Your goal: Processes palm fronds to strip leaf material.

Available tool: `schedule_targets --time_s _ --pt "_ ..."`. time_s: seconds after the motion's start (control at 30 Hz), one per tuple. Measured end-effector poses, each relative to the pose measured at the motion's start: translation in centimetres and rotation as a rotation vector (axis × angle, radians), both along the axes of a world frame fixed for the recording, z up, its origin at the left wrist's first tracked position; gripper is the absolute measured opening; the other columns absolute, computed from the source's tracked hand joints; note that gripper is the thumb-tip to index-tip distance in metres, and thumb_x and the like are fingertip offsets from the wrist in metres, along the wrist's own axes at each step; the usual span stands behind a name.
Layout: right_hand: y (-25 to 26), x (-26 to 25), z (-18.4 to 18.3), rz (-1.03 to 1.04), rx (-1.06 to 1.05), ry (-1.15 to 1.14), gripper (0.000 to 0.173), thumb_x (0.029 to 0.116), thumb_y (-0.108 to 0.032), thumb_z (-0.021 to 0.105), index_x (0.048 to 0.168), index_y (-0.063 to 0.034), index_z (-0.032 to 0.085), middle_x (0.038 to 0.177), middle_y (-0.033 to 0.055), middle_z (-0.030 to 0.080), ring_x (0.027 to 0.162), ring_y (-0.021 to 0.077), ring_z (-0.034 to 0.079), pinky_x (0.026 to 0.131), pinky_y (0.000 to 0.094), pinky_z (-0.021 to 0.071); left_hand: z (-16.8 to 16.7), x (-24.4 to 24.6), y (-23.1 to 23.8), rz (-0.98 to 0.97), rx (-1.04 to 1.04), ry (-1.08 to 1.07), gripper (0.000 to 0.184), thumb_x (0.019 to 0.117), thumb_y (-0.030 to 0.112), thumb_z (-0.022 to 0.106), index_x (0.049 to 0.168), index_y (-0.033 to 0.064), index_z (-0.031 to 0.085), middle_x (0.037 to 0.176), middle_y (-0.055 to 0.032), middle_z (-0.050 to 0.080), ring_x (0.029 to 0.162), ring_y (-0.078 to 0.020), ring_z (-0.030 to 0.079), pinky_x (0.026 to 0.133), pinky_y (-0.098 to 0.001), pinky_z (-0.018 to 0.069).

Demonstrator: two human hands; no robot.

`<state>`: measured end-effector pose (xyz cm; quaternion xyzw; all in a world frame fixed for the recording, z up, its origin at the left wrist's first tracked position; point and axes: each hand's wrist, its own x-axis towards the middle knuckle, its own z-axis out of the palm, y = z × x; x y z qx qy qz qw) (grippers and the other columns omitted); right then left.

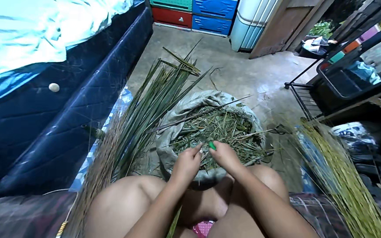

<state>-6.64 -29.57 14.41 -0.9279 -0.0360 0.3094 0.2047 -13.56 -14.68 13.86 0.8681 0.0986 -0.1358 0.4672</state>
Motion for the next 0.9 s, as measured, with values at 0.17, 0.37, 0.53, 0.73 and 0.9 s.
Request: schedule_targets --time_s 0.17,0.37,0.53,0.73,0.9 --pt "-2.9 4.2 -1.2 -0.209 -0.029 -0.088 0.035 0.1095 -0.029 0.046 0.125 -0.0033 0.065 0.112 0.0201 0.069 0.105 0.0346 0.067 0.090 0.0557 0.0512 0.0 -0.3 0.1 0.004 -0.031 -0.053 0.040 0.1100 0.023 0.045 0.143 0.0092 0.061 0.119 -0.0168 0.071 0.108 -0.0266 0.068 0.100 -0.0451 0.0501" --pt "-0.5 -0.4 0.2 0.022 0.090 -0.003 0.031 0.1075 -0.028 0.049 0.118 -0.0037 0.066 0.100 0.0179 0.067 0.094 0.0332 0.066 0.083 0.0547 0.0511 -0.2 -0.5 0.4 0.034 -0.096 -0.047 0.038 0.1099 0.023 0.047 0.142 0.0086 0.063 0.110 -0.0147 0.074 0.098 -0.0233 0.069 0.094 -0.0437 0.0522" --pt "-2.8 3.5 -1.0 -0.180 -0.017 -0.092 0.034 0.1087 -0.027 0.048 0.125 -0.0031 0.065 0.113 0.0216 0.069 0.106 0.0370 0.067 0.090 0.0581 0.0509 -0.1 -0.6 0.6 0.073 -0.216 -0.003 0.036 0.1104 0.023 0.047 0.139 0.0104 0.064 0.082 -0.0001 0.067 0.063 -0.0061 0.052 0.062 -0.0259 0.0434" --pt "-1.7 1.2 0.2 0.001 0.143 -0.076 0.030 0.1068 -0.026 0.051 0.117 -0.0033 0.067 0.096 0.0168 0.067 0.088 0.0307 0.065 0.079 0.0528 0.0509 -0.7 -0.2 0.8 0.093 -0.298 0.022 0.035 0.1107 0.021 0.045 0.138 0.0073 0.063 0.080 0.0013 0.064 0.057 -0.0043 0.046 0.056 -0.0240 0.0394" --pt "-2.6 2.7 -0.1 -0.071 0.008 -0.106 0.031 0.1066 -0.027 0.050 0.121 -0.0038 0.066 0.105 0.0207 0.069 0.099 0.0367 0.068 0.086 0.0582 0.0512 -0.8 -0.3 0.8 0.106 -0.390 0.045 0.035 0.1109 0.020 0.045 0.138 0.0054 0.062 0.078 0.0021 0.064 0.050 -0.0032 0.043 0.049 -0.0217 0.0378"
